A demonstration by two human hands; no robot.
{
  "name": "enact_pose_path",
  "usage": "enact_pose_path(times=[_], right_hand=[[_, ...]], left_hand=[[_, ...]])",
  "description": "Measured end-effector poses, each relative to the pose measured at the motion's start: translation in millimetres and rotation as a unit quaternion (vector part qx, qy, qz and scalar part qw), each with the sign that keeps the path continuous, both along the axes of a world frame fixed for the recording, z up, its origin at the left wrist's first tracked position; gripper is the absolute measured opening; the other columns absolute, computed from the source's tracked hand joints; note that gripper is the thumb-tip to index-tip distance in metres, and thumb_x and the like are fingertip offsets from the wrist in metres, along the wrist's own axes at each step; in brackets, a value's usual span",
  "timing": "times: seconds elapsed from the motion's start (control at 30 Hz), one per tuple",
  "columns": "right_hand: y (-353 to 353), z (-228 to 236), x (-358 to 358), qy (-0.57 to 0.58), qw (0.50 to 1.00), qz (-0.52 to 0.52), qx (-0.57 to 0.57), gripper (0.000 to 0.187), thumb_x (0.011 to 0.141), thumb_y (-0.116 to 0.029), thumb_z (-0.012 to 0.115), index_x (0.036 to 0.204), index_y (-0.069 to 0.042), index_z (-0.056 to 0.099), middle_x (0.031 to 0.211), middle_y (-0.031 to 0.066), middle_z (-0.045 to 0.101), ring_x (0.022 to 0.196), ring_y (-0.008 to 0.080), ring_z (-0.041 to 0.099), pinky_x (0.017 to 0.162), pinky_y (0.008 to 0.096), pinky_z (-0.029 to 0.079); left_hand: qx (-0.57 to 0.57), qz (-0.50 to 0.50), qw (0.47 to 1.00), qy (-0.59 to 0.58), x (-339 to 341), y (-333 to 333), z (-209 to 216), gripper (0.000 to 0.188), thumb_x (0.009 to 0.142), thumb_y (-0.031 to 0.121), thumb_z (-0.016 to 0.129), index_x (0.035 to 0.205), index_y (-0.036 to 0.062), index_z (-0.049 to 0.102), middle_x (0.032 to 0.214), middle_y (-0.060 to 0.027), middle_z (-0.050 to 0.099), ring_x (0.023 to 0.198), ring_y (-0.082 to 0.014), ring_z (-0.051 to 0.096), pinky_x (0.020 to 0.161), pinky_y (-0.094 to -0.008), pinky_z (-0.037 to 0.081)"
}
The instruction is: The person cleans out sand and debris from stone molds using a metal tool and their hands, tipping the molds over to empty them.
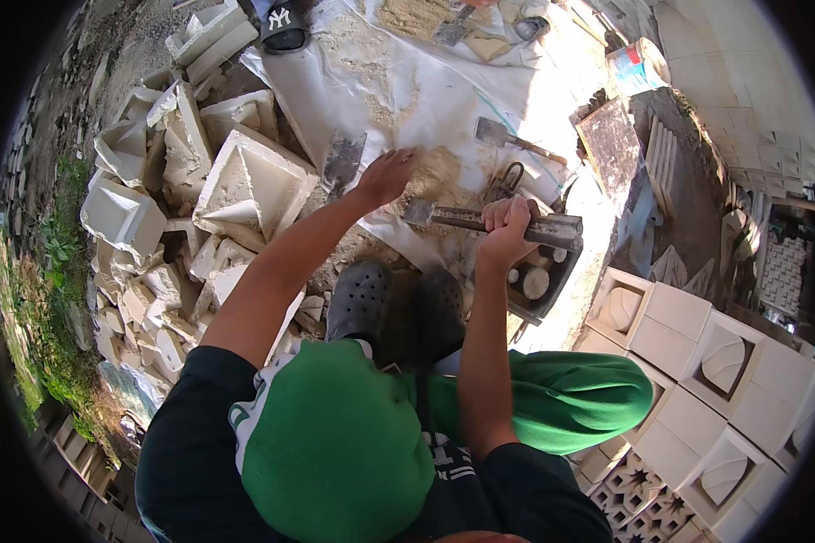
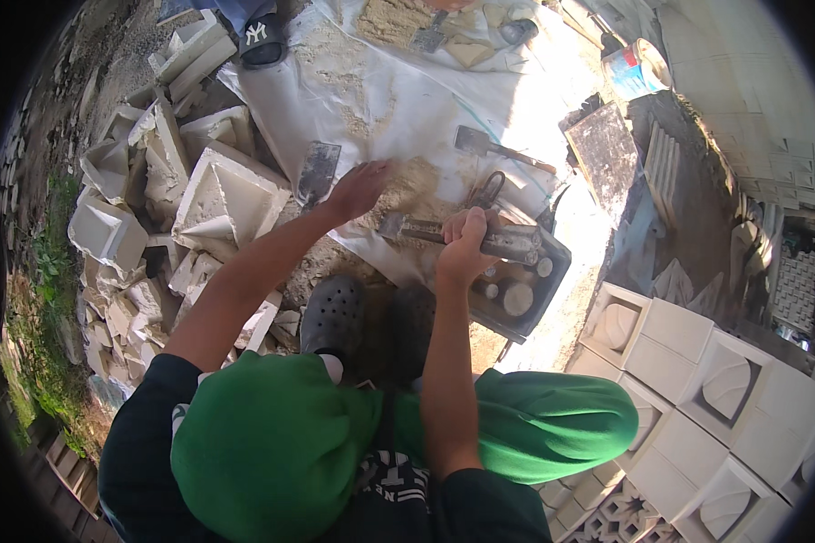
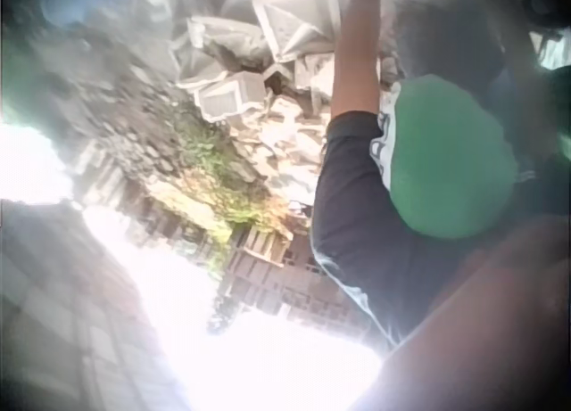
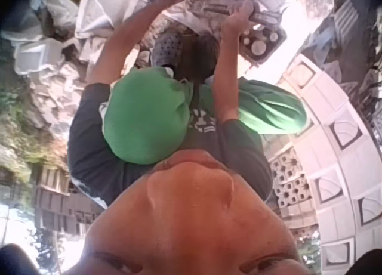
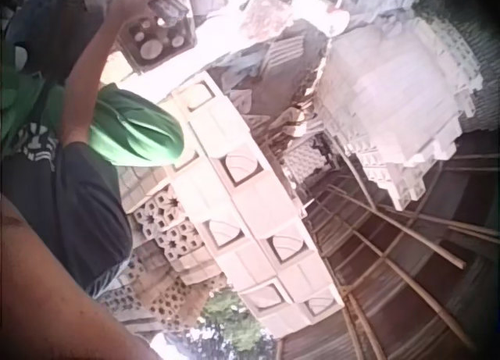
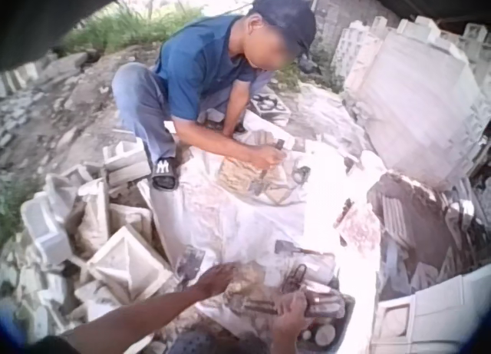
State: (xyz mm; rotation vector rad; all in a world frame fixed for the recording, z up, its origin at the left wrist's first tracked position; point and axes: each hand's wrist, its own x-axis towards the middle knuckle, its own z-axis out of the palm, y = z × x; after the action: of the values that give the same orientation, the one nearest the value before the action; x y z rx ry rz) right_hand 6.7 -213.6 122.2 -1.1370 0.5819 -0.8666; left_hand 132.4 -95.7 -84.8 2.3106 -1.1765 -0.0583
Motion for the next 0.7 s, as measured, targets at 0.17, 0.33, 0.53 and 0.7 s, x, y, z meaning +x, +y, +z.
enact_pose_path(times=[0.17, 0.33, 0.53, 0.7], right_hand=[[-1.2, -6.2, -40.0, -0.03, 1.0, -0.005, -0.005, 0.029, 0.088, -0.01, 0.044, 0.061, -0.011, 0.033, 0.048, 0.0004, 0.033, 0.041, 0.0113, 0.029, 0.044, 0.0286, 0.034], [-20.2, -9.6, -69.2, -0.082, 0.995, -0.052, 0.021, 0.028, 0.084, -0.014, 0.041, 0.06, -0.013, 0.028, 0.048, 0.0002, 0.028, 0.041, 0.0121, 0.025, 0.045, 0.0303, 0.03], [-33.0, 18.6, -65.6, -0.086, 0.995, -0.039, 0.016, 0.029, 0.085, -0.013, 0.042, 0.06, -0.013, 0.027, 0.048, 0.0002, 0.028, 0.042, 0.0112, 0.024, 0.043, 0.0284, 0.027], [-17.9, 77.9, -40.8, -0.059, 0.996, 0.035, -0.063, 0.03, 0.086, -0.015, 0.039, 0.058, -0.013, 0.027, 0.046, 0.0002, 0.026, 0.04, 0.0114, 0.022, 0.043, 0.0298, 0.026]], left_hand=[[0.099, -0.036, 0.993, 0.05, 13.7, -24.6, -15.5, 0.03, 0.085, 0.009, 0.051, 0.114, 0.0059, 0.057, 0.108, -0.0126, 0.061, 0.106, -0.0324, 0.054, 0.094, -0.0412, 0.042], [0.04, -0.049, 0.988, 0.144, -2.6, -16.2, 2.7, 0.03, 0.083, 0.014, 0.055, 0.113, 0.0094, 0.059, 0.103, -0.0123, 0.063, 0.1, -0.0327, 0.057, 0.093, -0.0403, 0.043], [-0.008, -0.089, 0.996, -0.026, -36.8, 29.6, 8.9, 0.058, 0.083, 0.035, 0.06, 0.13, 0.0047, 0.047, 0.134, -0.0168, 0.047, 0.129, -0.034, 0.038, 0.11, -0.0443, 0.027], [0.012, -0.027, 0.999, -0.03, -50.8, 38.9, 7.7, 0.104, 0.07, 0.068, 0.061, 0.138, -0.0059, 0.031, 0.148, -0.0225, 0.027, 0.14, -0.035, 0.022, 0.116, -0.0439, 0.015]])
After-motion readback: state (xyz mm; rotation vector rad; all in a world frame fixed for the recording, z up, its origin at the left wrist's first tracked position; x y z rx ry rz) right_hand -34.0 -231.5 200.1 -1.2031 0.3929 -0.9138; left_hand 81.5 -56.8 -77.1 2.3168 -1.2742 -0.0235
